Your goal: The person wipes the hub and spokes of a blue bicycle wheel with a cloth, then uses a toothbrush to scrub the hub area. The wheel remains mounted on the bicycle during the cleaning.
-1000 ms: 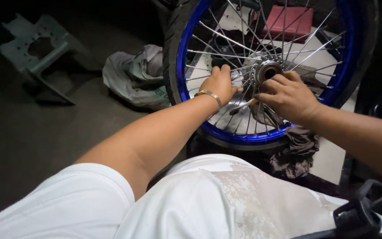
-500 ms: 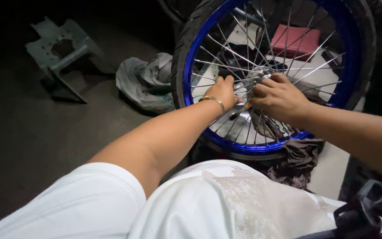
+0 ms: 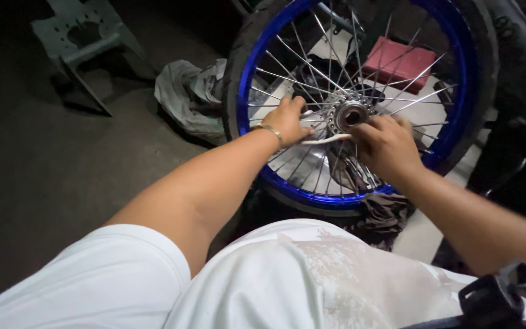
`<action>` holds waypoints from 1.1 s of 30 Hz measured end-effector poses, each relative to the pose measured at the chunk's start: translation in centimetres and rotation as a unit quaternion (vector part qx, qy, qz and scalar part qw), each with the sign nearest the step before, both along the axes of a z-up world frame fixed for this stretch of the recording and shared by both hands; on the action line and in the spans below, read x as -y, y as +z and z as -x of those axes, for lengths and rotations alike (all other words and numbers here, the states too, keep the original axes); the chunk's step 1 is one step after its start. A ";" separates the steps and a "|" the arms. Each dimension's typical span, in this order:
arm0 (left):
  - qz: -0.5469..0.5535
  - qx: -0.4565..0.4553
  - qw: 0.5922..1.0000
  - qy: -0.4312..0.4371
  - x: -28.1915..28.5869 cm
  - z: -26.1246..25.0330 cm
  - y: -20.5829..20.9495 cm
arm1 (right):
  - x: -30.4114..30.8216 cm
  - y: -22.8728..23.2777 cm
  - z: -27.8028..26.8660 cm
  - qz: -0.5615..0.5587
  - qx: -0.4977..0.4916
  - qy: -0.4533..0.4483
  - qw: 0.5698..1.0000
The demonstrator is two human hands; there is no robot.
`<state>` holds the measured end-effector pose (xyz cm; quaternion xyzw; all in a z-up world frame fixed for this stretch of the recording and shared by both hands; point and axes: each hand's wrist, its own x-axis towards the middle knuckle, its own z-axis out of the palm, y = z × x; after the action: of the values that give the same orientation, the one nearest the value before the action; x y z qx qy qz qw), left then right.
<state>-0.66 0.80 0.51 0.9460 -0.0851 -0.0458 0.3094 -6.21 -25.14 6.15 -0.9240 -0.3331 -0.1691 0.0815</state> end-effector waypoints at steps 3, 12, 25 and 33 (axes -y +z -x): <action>0.005 0.008 1.000 -0.002 -0.2 0.1 -0.3 | 3.3 -1.8 1.4 -0.061 -0.020 -0.097 0.993; 0.034 0.030 0.999 0.018 0.0 0.5 -0.4 | 7.8 -3.0 2.9 -0.255 -0.138 -0.225 0.930; 0.046 0.009 0.996 0.075 0.8 2.0 0.9 | 9.6 -3.5 6.4 -0.228 -0.178 -0.295 0.910; 0.061 0.004 0.994 0.089 1.5 2.2 1.0 | 6.0 -2.1 4.6 -0.304 -0.176 -0.157 0.923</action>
<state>-2.82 -0.65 1.48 0.9295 -0.0041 -0.0090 0.3687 -10.86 -31.15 4.10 -0.9100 -0.0968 -0.1075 0.3885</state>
